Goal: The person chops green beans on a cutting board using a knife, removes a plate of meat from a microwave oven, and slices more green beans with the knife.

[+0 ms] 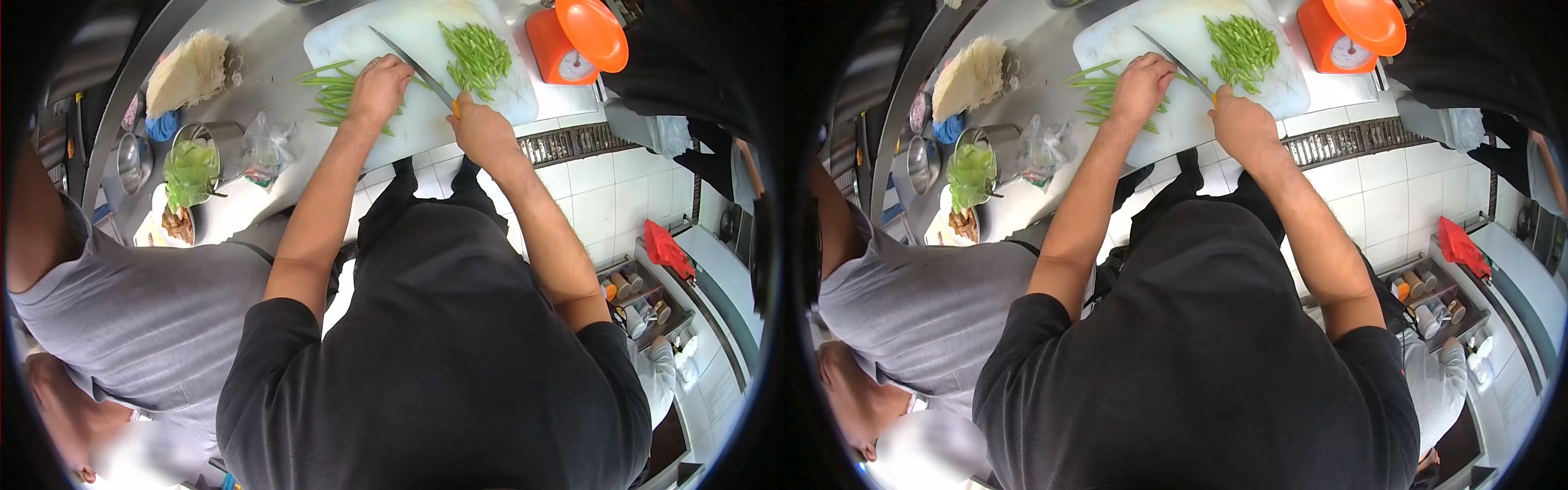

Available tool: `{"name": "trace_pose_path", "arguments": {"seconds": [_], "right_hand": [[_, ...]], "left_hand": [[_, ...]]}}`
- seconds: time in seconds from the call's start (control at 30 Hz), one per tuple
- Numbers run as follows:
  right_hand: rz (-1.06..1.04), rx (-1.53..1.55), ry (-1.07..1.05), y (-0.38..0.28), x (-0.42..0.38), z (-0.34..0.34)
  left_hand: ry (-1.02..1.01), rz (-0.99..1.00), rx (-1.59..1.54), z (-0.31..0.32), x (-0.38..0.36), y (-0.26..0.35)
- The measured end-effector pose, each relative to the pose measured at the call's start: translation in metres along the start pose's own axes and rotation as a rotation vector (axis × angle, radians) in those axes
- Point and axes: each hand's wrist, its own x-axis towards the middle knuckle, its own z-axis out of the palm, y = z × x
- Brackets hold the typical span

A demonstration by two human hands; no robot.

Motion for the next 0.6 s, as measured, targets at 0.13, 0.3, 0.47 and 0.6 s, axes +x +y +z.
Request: {"name": "trace_pose_path", "arguments": {"seconds": [0.13, 0.3, 0.47, 0.6], "right_hand": [[-0.006, 0.031, 0.042, 0.003, 0.007, 0.021], [-0.046, 0.025, 0.029, -0.001, 0.018, 0.01], [0.001, 0.054, 0.006, -0.012, 0.022, 0.016], [-0.039, 0.043, 0.01, -0.02, 0.024, 0.004]], "left_hand": [[-0.009, -0.017, -0.009, 0.002, 0.0, -0.001], [-0.049, -0.029, -0.037, -0.002, 0.003, -0.004], [-0.064, -0.038, -0.034, -0.005, 0.004, -0.006], [-0.061, -0.046, -0.061, -0.004, 0.004, -0.011]]}}
